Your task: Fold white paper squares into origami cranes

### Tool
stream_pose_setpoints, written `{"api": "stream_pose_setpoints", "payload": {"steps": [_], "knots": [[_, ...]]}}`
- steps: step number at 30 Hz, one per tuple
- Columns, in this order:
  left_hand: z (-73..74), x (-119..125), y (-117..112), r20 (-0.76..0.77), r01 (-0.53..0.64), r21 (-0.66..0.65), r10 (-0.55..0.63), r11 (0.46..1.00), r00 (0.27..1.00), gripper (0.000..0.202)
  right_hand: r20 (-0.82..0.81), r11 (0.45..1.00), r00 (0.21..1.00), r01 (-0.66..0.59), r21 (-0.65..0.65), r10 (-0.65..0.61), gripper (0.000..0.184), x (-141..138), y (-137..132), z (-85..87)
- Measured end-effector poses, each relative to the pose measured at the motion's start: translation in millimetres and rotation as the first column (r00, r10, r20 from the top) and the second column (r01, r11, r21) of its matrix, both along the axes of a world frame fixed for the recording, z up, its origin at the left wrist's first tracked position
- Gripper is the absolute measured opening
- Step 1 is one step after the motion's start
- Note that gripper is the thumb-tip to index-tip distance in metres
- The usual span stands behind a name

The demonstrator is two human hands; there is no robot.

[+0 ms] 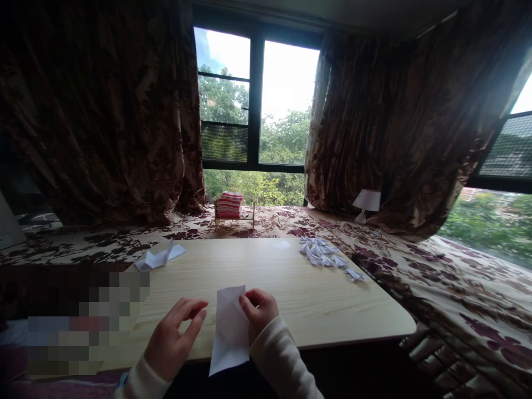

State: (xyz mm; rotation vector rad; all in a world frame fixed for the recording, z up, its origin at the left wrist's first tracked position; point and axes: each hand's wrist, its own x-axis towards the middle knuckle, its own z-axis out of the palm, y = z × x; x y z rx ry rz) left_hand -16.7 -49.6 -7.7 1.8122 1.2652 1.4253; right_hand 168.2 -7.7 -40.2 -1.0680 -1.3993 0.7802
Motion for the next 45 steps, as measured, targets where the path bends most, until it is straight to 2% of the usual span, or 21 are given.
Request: {"api": "stream_pose_setpoints", "payload": {"steps": [1, 2, 4, 7, 9, 12, 17, 33, 39, 43, 45], "knots": [[-1.2, -2.6, -7.6, -0.047, 0.006, 0.041, -0.004, 0.999, 0.999, 0.016, 0.033, 1.000, 0.999, 0.021, 0.005, -0.021, 0.024, -0.4, -0.9, -0.4], [-3.1, -3.3, -14.4, -0.180, 0.024, 0.156, 0.005, 0.987, 0.984, 0.016, 0.064, 0.999, 0.997, 0.041, 0.011, -0.042, 0.023, -0.9, -1.7, -0.7], [-8.1, 1.0, -23.3, -0.371, 0.101, 0.328, 0.030, 0.939, 0.928, 0.020, 0.124, 0.997, 0.990, 0.072, 0.025, -0.074, 0.021, -2.2, -3.1, -1.1], [-16.1, 14.1, -21.8, -0.552, 0.202, 0.418, 0.071, 0.886, 0.831, 0.028, 0.208, 0.996, 0.974, 0.077, 0.055, -0.086, 0.019, -3.4, -4.1, -1.7], [-20.0, 20.6, -14.7, -0.610, 0.181, 0.438, 0.143, 0.880, 0.779, 0.028, 0.262, 0.996, 0.962, 0.058, 0.075, -0.076, 0.016, -2.6, -4.5, -1.8], [-23.7, 23.1, -7.2, -0.647, 0.166, 0.412, 0.159, 0.896, 0.746, 0.028, 0.349, 0.994, 0.936, 0.014, 0.106, -0.051, 0.010, 1.1, -5.8, -0.5], [-26.6, 21.1, -11.3, -0.606, 0.151, 0.357, 0.105, 0.922, 0.789, 0.029, 0.458, 0.989, 0.889, -0.076, 0.129, 0.009, 0.003, 6.5, -8.6, 4.2], [-22.6, 19.0, -13.5, -0.625, 0.190, 0.317, 0.054, 0.929, 0.779, 0.035, 0.630, 0.959, 0.775, -0.214, 0.187, 0.050, 0.011, 9.1, -8.8, 11.6], [-17.9, 18.3, -11.4, -0.670, 0.188, 0.269, 0.043, 0.945, 0.741, 0.033, 0.689, 0.927, 0.721, -0.308, 0.215, 0.080, 0.018, 18.3, -7.5, 15.9], [-11.9, 19.5, 3.1, -0.734, 0.147, 0.205, 0.053, 0.968, 0.678, 0.031, 0.714, 0.921, 0.691, -0.341, 0.190, 0.109, 0.018, 23.6, 10.4, 15.9], [-10.9, 20.1, 11.2, -0.742, 0.137, 0.179, 0.042, 0.974, 0.669, 0.031, 0.722, 0.917, 0.680, -0.359, 0.174, 0.129, 0.017, 27.2, 20.2, 15.2]]}}
